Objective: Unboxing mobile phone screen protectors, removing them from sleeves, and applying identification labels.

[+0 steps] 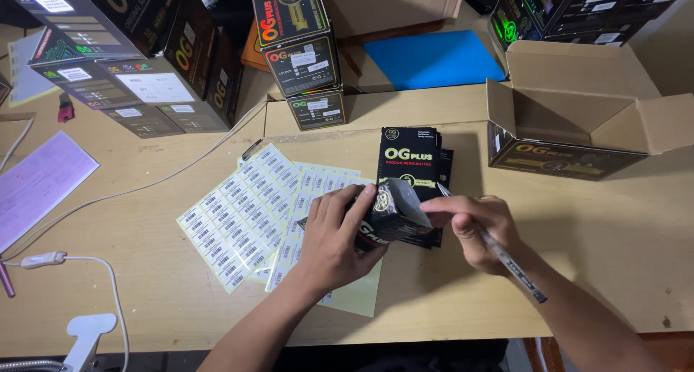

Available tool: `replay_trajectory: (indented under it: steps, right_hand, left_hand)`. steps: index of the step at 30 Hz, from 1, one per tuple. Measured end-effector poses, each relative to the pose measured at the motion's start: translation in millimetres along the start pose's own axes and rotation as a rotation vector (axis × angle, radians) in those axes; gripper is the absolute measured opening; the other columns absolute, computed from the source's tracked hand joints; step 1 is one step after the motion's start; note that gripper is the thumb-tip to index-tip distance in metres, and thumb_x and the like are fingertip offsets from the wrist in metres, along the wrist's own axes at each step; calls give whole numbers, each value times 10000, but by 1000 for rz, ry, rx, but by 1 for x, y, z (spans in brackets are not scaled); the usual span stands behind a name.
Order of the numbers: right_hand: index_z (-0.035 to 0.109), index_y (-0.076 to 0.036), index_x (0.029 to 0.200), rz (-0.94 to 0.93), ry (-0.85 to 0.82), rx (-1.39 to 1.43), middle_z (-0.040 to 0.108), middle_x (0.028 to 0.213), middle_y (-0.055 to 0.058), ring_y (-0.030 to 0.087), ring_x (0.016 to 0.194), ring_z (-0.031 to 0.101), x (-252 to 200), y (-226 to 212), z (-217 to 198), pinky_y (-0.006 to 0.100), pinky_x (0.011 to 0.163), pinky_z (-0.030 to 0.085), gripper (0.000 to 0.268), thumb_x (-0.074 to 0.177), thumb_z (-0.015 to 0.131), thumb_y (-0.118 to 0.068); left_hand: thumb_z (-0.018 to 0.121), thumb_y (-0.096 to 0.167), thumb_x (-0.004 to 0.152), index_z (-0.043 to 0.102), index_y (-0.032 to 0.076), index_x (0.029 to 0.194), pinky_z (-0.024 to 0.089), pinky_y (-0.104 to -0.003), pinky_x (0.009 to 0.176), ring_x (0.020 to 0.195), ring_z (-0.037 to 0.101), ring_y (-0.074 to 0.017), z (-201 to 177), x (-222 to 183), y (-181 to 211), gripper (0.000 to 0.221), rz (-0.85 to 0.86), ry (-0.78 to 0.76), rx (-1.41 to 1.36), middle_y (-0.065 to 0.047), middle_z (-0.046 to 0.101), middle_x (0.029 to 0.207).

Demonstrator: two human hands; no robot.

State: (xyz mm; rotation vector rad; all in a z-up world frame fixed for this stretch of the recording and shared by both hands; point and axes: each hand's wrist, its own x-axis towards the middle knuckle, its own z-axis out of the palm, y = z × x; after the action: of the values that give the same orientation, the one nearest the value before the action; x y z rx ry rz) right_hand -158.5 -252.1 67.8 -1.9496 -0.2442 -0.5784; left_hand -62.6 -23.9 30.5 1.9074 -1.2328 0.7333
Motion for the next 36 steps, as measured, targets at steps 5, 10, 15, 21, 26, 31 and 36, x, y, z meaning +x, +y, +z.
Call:
replay_trajectory:
  steps: [5, 10, 15, 21, 26, 31, 36]
  right_hand:
    - [806, -130, 874, -98, -194, -242, 740, 601, 95, 293, 527, 734, 14, -14, -18, 375, 516, 597, 142, 880, 704, -228]
    - [728, -98, 791, -43, -396, -303, 684, 596, 131, 344, 560, 718, 14, -8, -22, 460, 529, 575, 116, 782, 805, -185]
    - [749, -50, 803, 26, -31, -144, 716, 606, 97, 205, 585, 740, 0, 12, -33, 356, 570, 585, 80, 852, 721, -107]
    - [572, -63, 1043, 199, 569, 492, 661, 1174, 146, 333, 1105, 708, 9, 32, -51, 441, 650, 708, 100, 1062, 613, -152]
    - [543, -96, 1163, 320, 694, 493, 655, 986, 90, 265, 738, 722, 14, 38, -65, 415, 703, 705, 146, 1093, 582, -218]
    - [613, -72, 1144, 295, 595, 593, 734, 1073, 127, 272, 795, 753, 15, 34, -49, 353, 680, 695, 147, 1060, 613, -193]
    - [565, 52, 1207, 344, 228, 706, 668, 1213, 251, 327, 980, 718, 7, 31, -16, 373, 809, 674, 238, 1031, 563, -108]
  left_hand:
    - [817, 208, 752, 540, 244, 1500, 448, -505, 969, 1135, 630, -343, 3, -4, -3, 798, 131, -6, 179, -135, 613, 1398]
    - [672, 125, 888, 514, 328, 1511, 451, -496, 1028, 1236, 632, -286, 4, -9, 3, 674, 276, -66, 283, -102, 568, 1514]
    - [884, 225, 681, 599, 274, 1408, 455, -582, 1028, 1206, 595, -400, 17, -16, -14, 782, 141, 98, 154, -241, 516, 1447]
    - [880, 326, 831, 362, 64, 1297, 405, -563, 1069, 1311, 480, -462, 0, -2, -35, 745, -120, 42, 68, -298, 437, 1387]
    - [668, 591, 873, 458, 69, 1294, 281, -640, 1124, 1424, 323, -468, 10, -3, -54, 703, -346, -118, 240, -283, 340, 1496]
    - [337, 427, 1071, 561, 110, 1447, 176, -630, 1212, 1533, 215, -431, -1, 7, -38, 540, -409, -184, 64, -221, 316, 1611]
    - [473, 405, 1041, 484, -4, 1472, 447, -388, 1140, 1334, 577, -231, -1, 5, -14, 594, -580, -123, -717, -127, 614, 1435]
